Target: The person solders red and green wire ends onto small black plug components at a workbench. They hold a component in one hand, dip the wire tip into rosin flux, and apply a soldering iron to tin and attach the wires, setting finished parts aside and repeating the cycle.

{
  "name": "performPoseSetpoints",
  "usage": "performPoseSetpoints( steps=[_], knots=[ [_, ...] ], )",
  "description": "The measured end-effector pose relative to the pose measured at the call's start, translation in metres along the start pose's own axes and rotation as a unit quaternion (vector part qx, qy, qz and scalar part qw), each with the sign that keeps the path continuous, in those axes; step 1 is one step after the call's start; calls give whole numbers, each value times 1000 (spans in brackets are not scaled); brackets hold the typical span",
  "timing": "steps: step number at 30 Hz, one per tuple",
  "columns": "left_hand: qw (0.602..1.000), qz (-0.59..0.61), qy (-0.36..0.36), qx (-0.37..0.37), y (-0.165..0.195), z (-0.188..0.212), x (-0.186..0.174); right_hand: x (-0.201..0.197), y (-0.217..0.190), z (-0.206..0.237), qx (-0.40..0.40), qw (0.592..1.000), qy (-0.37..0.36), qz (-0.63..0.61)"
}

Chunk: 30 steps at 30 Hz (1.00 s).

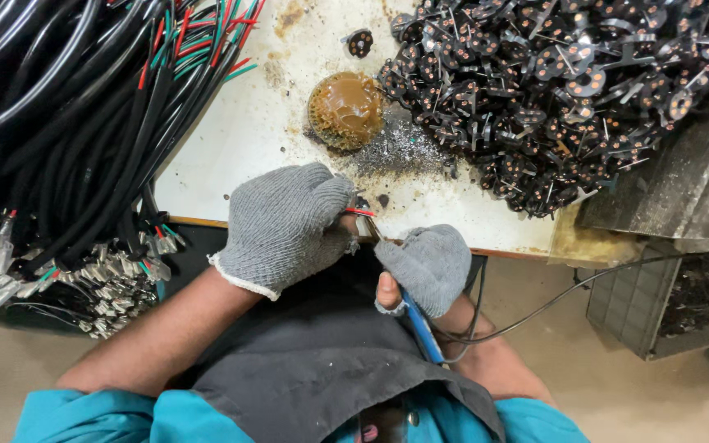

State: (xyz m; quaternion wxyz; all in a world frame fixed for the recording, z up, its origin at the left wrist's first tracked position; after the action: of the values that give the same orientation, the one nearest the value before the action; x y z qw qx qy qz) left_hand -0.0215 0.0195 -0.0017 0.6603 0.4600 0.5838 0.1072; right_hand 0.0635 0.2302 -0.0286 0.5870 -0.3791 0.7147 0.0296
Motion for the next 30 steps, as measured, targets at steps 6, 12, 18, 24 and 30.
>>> performPoseSetpoints(
  steps=[6,12,18,24,30],
  knots=[
    [1000,7,-1,2,-4,-1,2,7,-5,-15,77,956,-278,59],
    [1000,8,2,4,-1,0,1,8,-5,-9,496,783,-298,-227],
    [1000,-12,12,0,2,3,1,19,2,7,365,882,-293,-55],
    [1000,-16,22,8,4,3,1,-7,-7,-4,11,998,55,10],
    [999,-21,36,6,6,5,1,-10,-21,-17,329,879,184,-292]
  ],
)
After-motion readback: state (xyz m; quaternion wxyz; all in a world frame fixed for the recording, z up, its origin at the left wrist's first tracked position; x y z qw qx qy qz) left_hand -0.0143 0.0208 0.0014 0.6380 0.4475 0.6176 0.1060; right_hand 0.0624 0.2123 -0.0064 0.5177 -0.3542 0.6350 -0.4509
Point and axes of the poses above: each hand's wrist, its own z-axis away from the middle knuckle, its own x-axis out of the palm, y = z × x, the point moved 2 cm from there along -z, towards the middle knuckle, and after that the axes turned 4 degrees about z, right-handed, at the moved point
